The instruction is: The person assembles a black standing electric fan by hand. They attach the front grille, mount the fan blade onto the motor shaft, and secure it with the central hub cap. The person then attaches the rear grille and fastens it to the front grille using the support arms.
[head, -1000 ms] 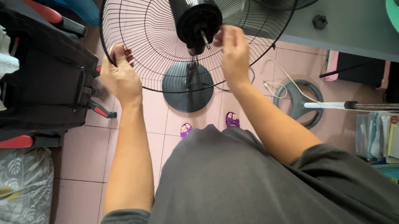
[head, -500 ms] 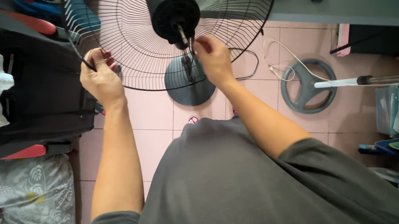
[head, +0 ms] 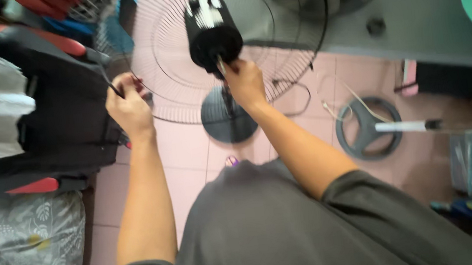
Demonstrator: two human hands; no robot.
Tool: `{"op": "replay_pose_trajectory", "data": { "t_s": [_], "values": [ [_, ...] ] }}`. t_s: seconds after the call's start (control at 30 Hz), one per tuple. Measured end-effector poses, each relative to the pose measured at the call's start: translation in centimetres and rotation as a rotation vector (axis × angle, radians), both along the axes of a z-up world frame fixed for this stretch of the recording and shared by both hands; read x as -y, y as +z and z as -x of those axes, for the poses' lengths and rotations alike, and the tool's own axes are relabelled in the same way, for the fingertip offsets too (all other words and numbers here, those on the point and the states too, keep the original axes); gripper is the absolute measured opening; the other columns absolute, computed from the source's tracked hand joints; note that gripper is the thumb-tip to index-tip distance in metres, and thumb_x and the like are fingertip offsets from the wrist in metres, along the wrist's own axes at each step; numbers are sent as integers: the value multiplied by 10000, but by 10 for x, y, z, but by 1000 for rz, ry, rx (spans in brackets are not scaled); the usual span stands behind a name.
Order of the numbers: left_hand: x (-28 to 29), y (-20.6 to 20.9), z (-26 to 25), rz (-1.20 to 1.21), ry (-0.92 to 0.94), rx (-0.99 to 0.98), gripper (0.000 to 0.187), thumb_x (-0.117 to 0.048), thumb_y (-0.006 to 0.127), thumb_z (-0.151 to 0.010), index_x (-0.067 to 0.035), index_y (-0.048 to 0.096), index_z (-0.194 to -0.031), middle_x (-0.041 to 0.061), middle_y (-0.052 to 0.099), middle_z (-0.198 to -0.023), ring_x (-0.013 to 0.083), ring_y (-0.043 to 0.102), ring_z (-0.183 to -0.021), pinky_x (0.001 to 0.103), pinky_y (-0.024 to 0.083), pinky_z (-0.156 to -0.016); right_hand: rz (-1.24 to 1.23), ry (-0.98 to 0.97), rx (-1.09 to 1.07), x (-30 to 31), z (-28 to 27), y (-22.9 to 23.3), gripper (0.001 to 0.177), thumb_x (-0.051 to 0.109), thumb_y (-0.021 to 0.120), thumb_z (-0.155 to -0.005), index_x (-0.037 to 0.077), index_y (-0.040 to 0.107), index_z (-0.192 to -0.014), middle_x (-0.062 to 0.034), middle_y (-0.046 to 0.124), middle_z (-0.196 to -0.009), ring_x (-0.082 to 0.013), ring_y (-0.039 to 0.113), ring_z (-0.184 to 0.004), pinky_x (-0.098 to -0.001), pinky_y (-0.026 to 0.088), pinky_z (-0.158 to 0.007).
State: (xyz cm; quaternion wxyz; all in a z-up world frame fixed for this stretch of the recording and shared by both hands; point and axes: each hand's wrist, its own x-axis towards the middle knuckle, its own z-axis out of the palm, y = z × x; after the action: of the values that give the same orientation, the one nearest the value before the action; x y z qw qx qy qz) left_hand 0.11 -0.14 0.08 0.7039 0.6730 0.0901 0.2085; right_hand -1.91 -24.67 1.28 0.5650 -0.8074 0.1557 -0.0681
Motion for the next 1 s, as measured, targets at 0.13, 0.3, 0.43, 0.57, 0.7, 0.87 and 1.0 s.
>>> {"op": "replay_pose_trajectory", "data": {
  "t_s": [0.13,0.3,0.43,0.57,0.7,0.87,1.0],
  "values": [
    [4,2,2,-46,84,-71,189,-200,649,-1048,-20,702,-1035,26,718,-874,77,638,-716,210,515,-589,-139,5,-107,-3,-2,2,373,319,713,-939,-31,736,-814,-80,691,-611,-117,619,-465,-284,472,-432],
    [5,5,6,-96,103,-84,202,-217,662,-1046,-22,716,-1052,8,733,-897,71,651,-760,222,538,-624,-197,52,-118,-2,-1,0,324,279,679,-965,-18,740,-850,-60,701,-627,-102,602,-454,-266,440,-419],
    [5,7,9,-190,141,-27,213,-212,667,-1046,-5,711,-1068,18,733,-904,87,663,-780,239,552,-689,-334,49,-127,-4,0,-5,302,253,678,-980,-22,735,-870,-65,707,-672,-96,580,-470,-259,403,-422],
    [5,7,6,-194,161,13,220,-208,685,-1020,2,675,-1087,33,725,-889,96,688,-785,240,574,-730,-443,6,-193,-6,-4,-11,287,247,677,-976,-22,738,-895,-61,711,-711,-89,581,-490,-251,410,-427],
    [3,6,10,-252,174,-15,212,-208,712,-1010,3,714,-1034,45,753,-880,104,709,-794,254,568,-742,-526,5,-170,-5,-2,-19,287,248,672,-984,-25,726,-917,-68,719,-733,-96,586,-497,-249,415,-438],
    [-4,6,12,-328,171,-30,242,-233,746,-1006,6,725,-1039,56,734,-870,112,646,-766,274,531,-715,-509,-3,-173,-6,-4,-23,296,247,663,-992,-33,727,-921,-66,721,-752,-94,594,-509,-248,416,-452],
    [-5,-3,14,-209,161,-94,314,-283,766,-974,14,707,-1059,47,715,-917,108,634,-769,274,529,-697,-518,-36,-184,-7,-5,-23,290,244,664,-987,-32,723,-923,-72,725,-750,-99,602,-511,-250,421,-457]
  ]
}}
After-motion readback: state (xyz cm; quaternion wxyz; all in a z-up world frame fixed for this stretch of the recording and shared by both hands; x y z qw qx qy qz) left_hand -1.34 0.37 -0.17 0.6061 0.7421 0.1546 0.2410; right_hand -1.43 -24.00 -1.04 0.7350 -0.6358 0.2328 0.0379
